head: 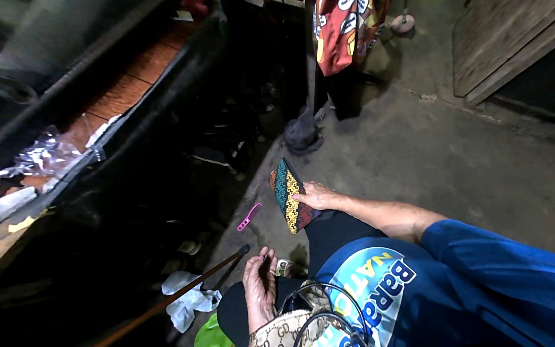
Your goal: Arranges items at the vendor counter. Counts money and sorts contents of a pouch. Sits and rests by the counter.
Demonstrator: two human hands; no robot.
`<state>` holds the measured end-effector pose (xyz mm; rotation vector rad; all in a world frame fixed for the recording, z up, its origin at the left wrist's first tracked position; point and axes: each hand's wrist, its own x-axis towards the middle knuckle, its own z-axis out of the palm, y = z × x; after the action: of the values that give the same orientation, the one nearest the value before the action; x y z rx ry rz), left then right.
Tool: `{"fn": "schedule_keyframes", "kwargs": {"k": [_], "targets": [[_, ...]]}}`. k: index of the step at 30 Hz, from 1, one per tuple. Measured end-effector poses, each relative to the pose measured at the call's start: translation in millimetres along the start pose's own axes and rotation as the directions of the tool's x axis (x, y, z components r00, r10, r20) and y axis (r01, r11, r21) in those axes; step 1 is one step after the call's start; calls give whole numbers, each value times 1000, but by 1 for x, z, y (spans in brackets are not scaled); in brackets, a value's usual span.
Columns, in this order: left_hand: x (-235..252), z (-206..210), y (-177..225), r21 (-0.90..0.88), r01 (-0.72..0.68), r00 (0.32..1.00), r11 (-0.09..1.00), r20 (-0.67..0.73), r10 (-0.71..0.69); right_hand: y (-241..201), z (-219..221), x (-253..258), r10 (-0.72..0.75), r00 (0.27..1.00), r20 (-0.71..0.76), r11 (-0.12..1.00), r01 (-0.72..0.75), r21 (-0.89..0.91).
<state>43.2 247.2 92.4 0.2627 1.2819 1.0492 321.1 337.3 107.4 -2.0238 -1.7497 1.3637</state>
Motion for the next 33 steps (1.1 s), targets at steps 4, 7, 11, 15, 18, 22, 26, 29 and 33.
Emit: {"fn": "schedule_keyframes", "kwargs": {"k": [4, 7, 11, 15, 18, 22, 26, 29, 33], "targets": [[0, 0, 0, -3, -3, 1000, 1000, 3, 3, 0, 0, 0, -6, 1000, -6, 1000, 6, 0], [1, -2, -2, -8, -20, 1000, 1000, 11, 20, 0, 0, 0, -2, 1000, -7, 1000, 2, 4], [1, -3, -1, 0, -24, 999, 1000, 28, 24, -1, 0, -1, 9, 1000, -10, 1000, -9, 12], [1, -2, -1, 0, -20, 1000, 1000, 20, 20, 0, 0, 0, 6, 1000, -13, 1000, -6, 7], [1, -2, -1, 2, -16, 1000, 1000, 18, 16, -1, -1, -1, 12, 1000, -10, 1000, -12, 5], [2, -3, -1, 3, -14, 1000, 1000, 16, 14, 0, 0, -1, 7, 1000, -11, 1000, -7, 7], [3, -3, -2, -4, -14, 1000, 1000, 19, 14, -1, 0, -1, 12, 1000, -14, 1000, -12, 13], [2, -4, -2, -13, -14, 1000, 1000, 23, 15, -1, 0, -1, 5, 1000, -11, 1000, -5, 6], [2, -3, -1, -11, -11, 1000, 1000, 20, 12, -1, 0, -1, 13, 1000, -8, 1000, -13, 7]]}}
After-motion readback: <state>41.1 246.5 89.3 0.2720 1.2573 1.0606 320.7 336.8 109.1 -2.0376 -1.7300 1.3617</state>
